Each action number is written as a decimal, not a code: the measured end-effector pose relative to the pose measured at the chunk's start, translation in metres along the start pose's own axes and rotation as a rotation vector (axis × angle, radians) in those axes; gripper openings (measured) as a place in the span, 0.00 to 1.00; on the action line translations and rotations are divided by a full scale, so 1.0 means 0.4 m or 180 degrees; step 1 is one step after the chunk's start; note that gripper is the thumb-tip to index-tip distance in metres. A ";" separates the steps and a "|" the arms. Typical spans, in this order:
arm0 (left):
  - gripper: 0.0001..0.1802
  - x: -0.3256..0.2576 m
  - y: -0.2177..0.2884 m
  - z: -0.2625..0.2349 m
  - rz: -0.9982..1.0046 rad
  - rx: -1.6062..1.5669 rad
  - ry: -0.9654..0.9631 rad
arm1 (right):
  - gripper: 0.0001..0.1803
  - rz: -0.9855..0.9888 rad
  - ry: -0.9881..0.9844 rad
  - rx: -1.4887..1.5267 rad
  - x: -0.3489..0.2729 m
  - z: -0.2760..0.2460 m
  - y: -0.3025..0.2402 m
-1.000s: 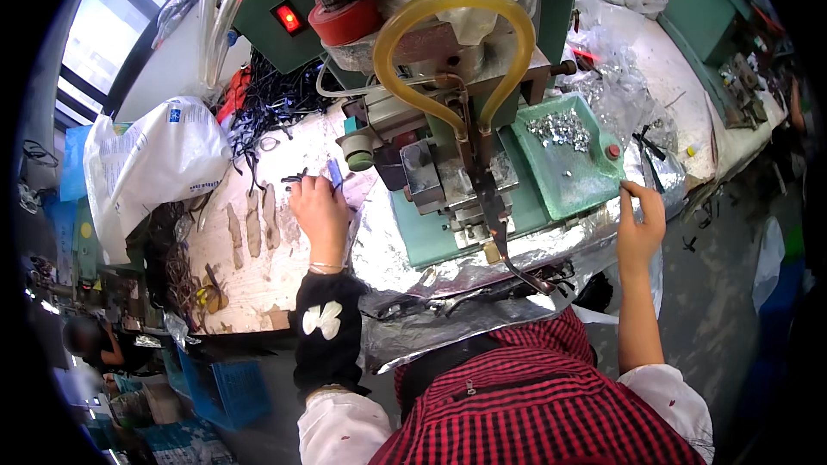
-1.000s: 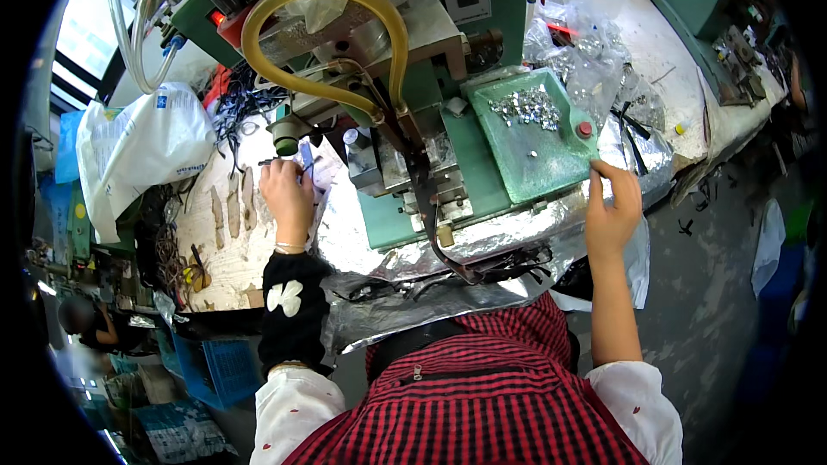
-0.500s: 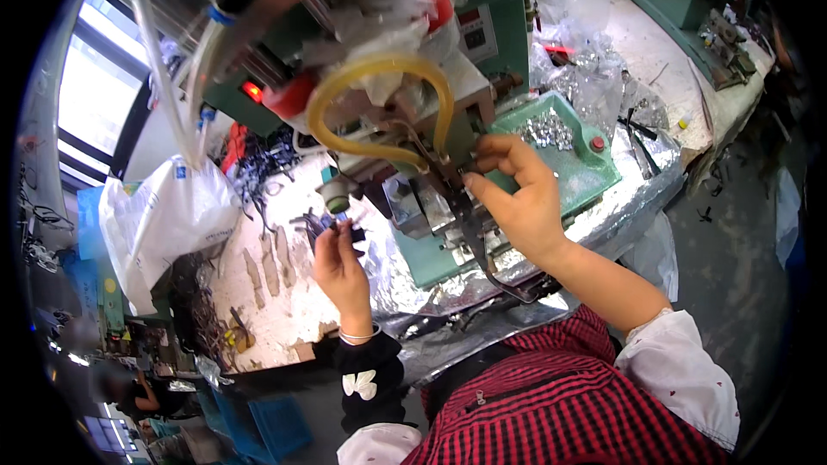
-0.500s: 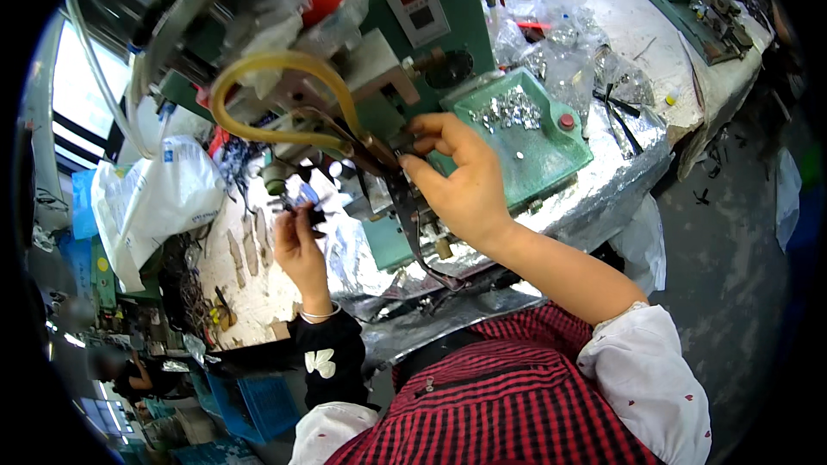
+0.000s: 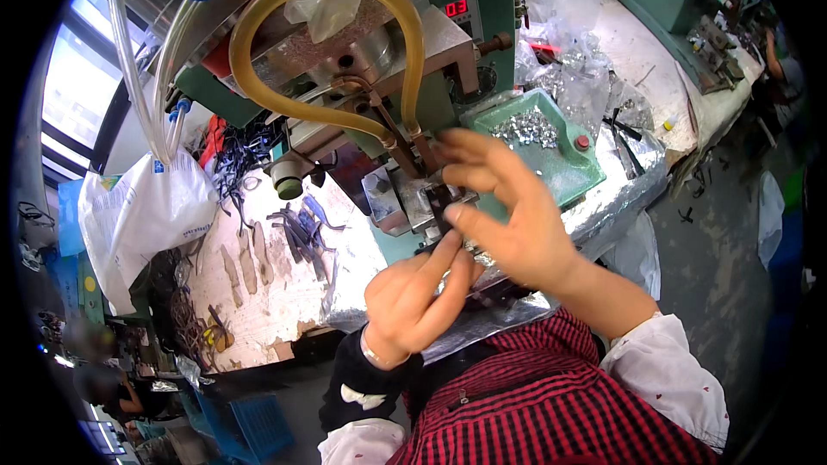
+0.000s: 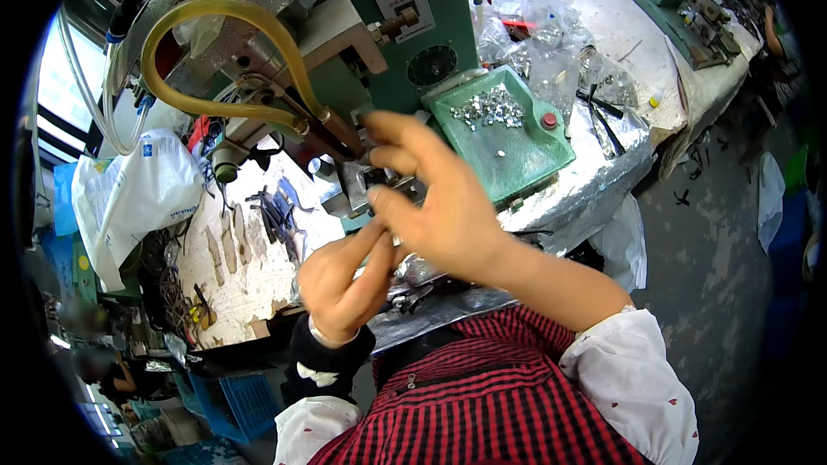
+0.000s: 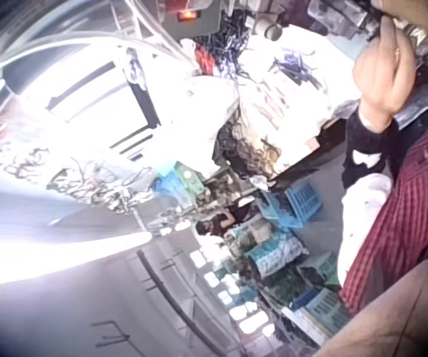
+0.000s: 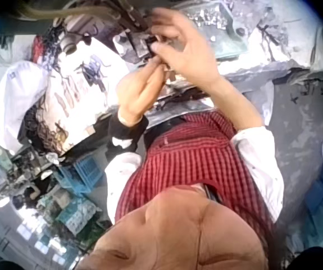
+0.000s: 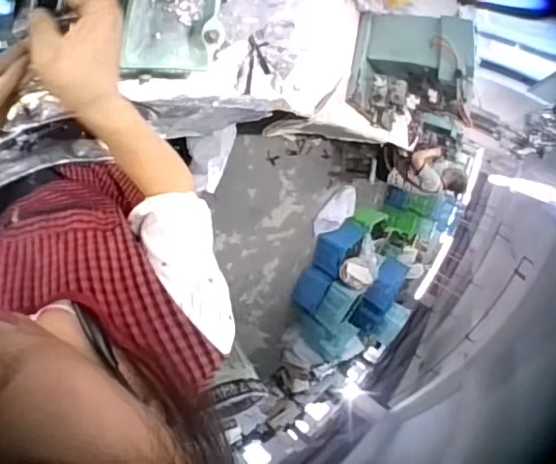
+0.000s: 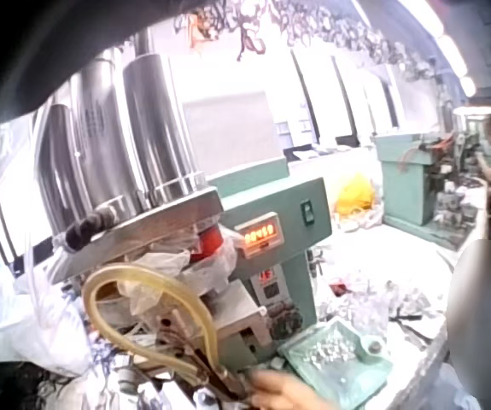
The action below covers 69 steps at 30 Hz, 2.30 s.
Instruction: The person operates a small press machine to attach metal fasteners to black elastic bands. They repeatedly pick up a band, place it in the machine, press down to attach the fastener, and then drop the finished item. Later, they collect the finished bands from the floor and place them into a white sack.
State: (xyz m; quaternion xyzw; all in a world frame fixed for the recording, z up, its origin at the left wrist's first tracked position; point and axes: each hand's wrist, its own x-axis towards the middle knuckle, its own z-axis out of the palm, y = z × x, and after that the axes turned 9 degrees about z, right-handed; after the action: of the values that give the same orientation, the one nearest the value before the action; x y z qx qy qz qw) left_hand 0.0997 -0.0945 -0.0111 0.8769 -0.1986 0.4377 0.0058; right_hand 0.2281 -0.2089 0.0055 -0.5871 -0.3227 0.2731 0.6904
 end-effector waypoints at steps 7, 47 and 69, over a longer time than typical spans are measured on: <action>0.16 -0.004 -0.020 0.046 0.0189 -0.0098 0.0060 | 0.29 -0.0631 0.2217 -0.1194 0.093 -0.286 0.193; 0.04 -0.373 -0.203 -0.044 -0.3720 -0.0654 0.1082 | 0.08 -0.0948 0.1527 -0.2276 -0.064 -0.223 0.145; 0.17 -0.021 -0.018 -0.030 -0.0200 -0.0374 0.0212 | 0.37 -0.0165 -0.0043 0.0207 -0.017 0.018 0.014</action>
State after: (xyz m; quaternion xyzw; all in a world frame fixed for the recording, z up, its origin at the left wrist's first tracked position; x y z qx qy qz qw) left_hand 0.0884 -0.0829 -0.0089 0.8658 -0.1960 0.4538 0.0776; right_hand 0.2183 -0.2086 -0.0002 -0.5539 -0.3334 0.2694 0.7137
